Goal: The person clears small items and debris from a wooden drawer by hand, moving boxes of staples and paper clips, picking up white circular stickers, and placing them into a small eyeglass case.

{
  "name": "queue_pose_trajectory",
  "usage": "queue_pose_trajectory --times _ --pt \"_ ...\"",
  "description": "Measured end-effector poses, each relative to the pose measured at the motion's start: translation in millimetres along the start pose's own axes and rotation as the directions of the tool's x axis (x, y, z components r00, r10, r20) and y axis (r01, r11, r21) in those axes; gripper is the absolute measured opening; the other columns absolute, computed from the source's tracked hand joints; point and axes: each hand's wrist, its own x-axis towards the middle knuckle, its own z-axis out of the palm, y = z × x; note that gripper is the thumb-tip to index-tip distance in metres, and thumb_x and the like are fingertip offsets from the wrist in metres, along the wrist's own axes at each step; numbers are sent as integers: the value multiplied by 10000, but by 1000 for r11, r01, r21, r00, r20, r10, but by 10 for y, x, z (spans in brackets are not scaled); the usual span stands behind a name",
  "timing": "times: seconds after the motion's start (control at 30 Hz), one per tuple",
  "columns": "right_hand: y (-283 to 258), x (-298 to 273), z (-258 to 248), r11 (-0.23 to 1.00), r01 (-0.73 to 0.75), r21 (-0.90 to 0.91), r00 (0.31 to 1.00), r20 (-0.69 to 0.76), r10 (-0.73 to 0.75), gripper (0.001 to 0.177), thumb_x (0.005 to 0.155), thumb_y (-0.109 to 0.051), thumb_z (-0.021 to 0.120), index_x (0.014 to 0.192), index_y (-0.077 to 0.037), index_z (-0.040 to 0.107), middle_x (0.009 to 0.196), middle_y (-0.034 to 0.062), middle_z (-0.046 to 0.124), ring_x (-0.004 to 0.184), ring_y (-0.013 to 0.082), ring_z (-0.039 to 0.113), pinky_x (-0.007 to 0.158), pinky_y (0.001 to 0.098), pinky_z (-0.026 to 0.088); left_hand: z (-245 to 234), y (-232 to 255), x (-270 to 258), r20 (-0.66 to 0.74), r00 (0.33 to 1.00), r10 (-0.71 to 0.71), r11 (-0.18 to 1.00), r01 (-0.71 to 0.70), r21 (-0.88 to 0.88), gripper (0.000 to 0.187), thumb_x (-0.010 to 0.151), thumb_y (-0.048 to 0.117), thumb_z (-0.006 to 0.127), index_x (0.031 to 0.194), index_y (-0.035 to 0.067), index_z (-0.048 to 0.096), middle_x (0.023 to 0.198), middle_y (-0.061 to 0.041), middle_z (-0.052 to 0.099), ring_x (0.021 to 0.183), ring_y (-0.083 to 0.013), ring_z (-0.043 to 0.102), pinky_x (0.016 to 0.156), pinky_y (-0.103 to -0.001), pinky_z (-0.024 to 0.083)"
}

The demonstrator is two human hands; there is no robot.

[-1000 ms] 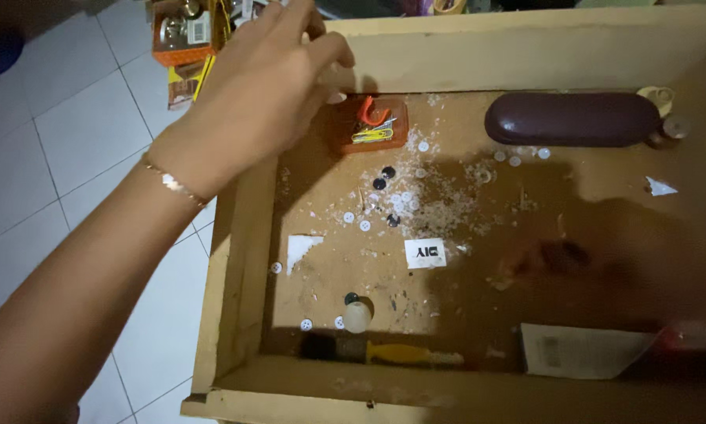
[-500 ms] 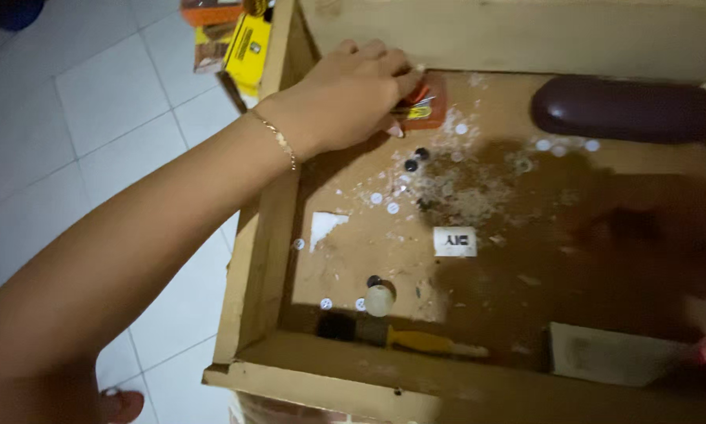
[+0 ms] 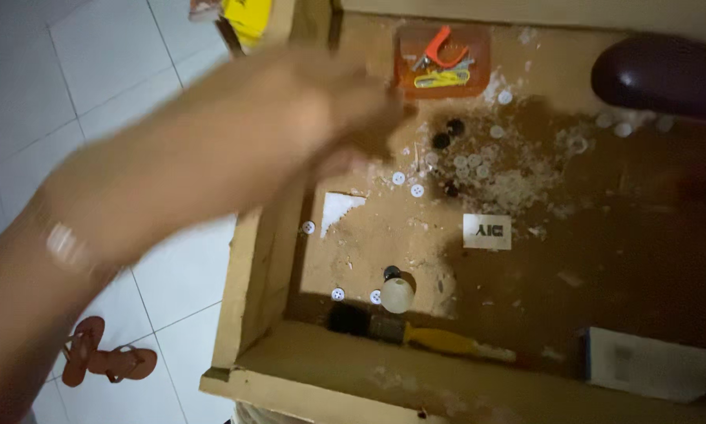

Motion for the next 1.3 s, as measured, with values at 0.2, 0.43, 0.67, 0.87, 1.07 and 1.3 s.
queue_pose_trajectory --times 0.2,0.43,0.67,0.87,1.07,1.3 --pt "-22 -150 132 999 -33 -19 998 45 34 236 868 -368 770 1075 -254 770 928 -6 650 834 114 621 745 275 553 596 712 -11 19 989 149 987 -147 -62 469 780 104 673 1239 13 660 1189 -188 642 1049 -310 616 844 -421 518" --pt "-17 -455 104 997 -48 -60 997 49 51 218 875 -369 757 1056 -247 766 943 -8 651 858 116 624 764 278 551 999 874 256 -100 948 302 913 -317 -257 506 783 129 812 1234 -13 630 1241 -183 620 1115 -302 590 927 -423 453" --pt "-1 -497 96 995 -24 -97 1000 16 26 203 882 -369 743 1037 -239 762 957 -10 652 882 118 626 783 282 550 896 902 470 -28 973 231 973 -231 -12 714 534 181 817 1193 -22 631 1177 -188 664 1065 -322 623 907 -466 488" --pt "-80 -443 29 993 -27 -116 1000 3 27 193 887 -370 732 1020 -232 758 970 -12 652 902 120 628 800 285 549 236 676 553 97 980 -174 975 185 -119 401 910 238 761 1222 27 627 840 -149 731 923 -309 691 840 -462 538" --pt "-116 -476 -13 987 -34 -159 999 -2 34 185 893 -370 720 1003 -226 755 982 -13 653 922 122 630 817 288 548 445 870 613 313 933 -179 983 154 103 412 876 449 756 1021 70 688 964 -124 718 915 -305 702 740 -450 572" --pt "-99 -451 -50 980 -35 -196 999 26 41 180 900 -371 707 984 -218 751 997 -16 653 946 125 633 836 292 546 313 563 411 219 956 -193 978 170 120 360 819 241 769 1121 85 649 1130 -145 680 973 -353 684 779 -479 557"
